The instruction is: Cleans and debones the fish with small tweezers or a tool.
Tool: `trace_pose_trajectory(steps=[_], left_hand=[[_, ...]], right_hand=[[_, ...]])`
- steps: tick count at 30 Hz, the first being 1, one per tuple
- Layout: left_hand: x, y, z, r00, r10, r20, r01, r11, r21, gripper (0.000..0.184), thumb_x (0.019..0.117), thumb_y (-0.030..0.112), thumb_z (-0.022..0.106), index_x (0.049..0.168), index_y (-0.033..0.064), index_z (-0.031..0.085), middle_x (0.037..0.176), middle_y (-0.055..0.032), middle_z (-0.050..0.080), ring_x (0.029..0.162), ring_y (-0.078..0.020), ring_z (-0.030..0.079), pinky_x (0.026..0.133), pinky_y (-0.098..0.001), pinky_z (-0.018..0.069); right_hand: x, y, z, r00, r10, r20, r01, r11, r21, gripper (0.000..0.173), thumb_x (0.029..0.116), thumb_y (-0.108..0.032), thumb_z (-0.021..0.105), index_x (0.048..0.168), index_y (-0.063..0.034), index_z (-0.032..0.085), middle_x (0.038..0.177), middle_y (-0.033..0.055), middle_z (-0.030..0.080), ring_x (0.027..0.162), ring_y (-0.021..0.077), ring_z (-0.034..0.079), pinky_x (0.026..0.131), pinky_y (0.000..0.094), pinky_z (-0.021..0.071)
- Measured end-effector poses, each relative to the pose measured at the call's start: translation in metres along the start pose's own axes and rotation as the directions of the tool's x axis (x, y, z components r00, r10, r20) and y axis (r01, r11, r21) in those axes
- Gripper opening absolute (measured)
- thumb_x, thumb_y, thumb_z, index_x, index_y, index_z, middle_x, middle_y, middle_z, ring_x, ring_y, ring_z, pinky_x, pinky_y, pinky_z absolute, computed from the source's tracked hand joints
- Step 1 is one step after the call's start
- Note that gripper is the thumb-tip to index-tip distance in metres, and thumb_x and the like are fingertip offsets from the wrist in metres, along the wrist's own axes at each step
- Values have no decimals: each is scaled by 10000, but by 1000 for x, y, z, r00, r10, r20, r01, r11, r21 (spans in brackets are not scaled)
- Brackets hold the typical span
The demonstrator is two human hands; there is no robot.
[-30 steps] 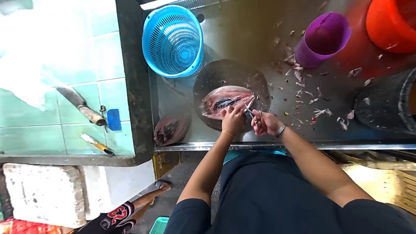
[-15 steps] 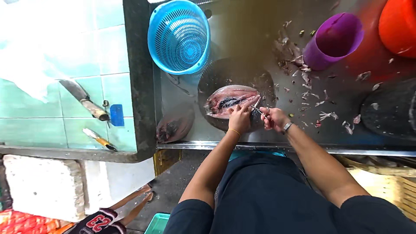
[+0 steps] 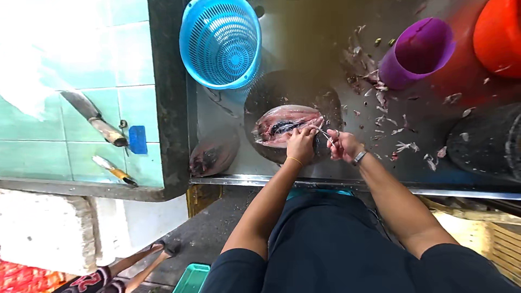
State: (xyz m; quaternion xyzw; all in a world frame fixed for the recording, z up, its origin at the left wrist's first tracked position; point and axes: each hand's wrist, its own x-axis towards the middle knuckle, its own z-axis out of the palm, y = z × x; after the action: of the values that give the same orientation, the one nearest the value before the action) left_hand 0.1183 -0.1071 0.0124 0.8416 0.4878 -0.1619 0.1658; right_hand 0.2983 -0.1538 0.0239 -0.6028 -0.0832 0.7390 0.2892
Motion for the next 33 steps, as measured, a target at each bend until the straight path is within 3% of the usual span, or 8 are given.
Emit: trace_pose_trajectory(steps=[3,6,9,19,21,28,31,33], left_hand=[[7,0,-5,1000,-13,23,13,1000,6,673,854,152,672,1493,331,552,1455,-5,597,1236,-380,567,937,-697,406],[8,2,-6,999,-16,44,15,1000,15,708,834,139,689,1496,340,539,1441,2,603,1241,-374,568,947,-704,405],[13,2,-9,999,-17,32,17,1000,22,728,823,152,690,1506,347,531,1432,-12,609,1230,-377,573,955,-708,396],[19,7,-9,998,-33,56,32,999,22,872,758,154,762,1543,391,465,1436,-33,599,1236,-406,566,967,-746,382],[20,10,-11,998,-40,55,38,999,27,851,764,133,753,1530,383,479,1411,-37,615,1217,-400,581,957,-738,394],[25,11,-15,994,-55,92,50,997,51,855,774,160,756,1541,400,464,1442,-62,590,1214,-403,582,953,-729,402],[25,12,-14,994,-58,97,54,998,41,867,764,172,767,1543,394,460,1441,-69,589,1219,-412,575,955,-742,392],[25,13,-16,993,-61,106,57,998,37,893,759,171,780,1555,397,442,1458,-79,577,1231,-424,569,967,-752,385]], right_hand=[[-8,-12,-2,994,-102,-26,102,995,-4,497,1085,-481,455,824,-87,610,555,-14,547,468,123,556,530,352,569],[0,-10,-3,998,30,48,-29,999,-27,561,1068,-572,408,821,-105,596,563,-5,560,458,129,552,489,330,535],[1,-17,-3,999,-15,-30,15,1000,-5,489,1067,-478,502,790,-88,602,539,-13,527,446,122,531,507,347,553],[0,-7,-3,999,-46,2,46,997,63,516,1074,-525,453,816,-104,602,554,-14,543,478,134,566,565,384,587],[8,-3,-6,999,10,35,-14,993,118,527,1062,-577,424,811,-139,578,557,-24,531,475,127,549,559,369,571],[15,-22,-12,999,-28,-25,36,908,418,464,1074,-509,436,765,-173,523,544,-44,468,440,108,483,541,351,563],[17,-26,-7,979,-129,-156,174,931,321,432,1075,-461,487,801,-135,555,552,-34,497,472,123,530,585,373,585],[13,-37,-12,872,-406,-273,427,904,22,380,1072,-368,558,850,-64,615,576,-18,561,514,129,611,609,385,626]])
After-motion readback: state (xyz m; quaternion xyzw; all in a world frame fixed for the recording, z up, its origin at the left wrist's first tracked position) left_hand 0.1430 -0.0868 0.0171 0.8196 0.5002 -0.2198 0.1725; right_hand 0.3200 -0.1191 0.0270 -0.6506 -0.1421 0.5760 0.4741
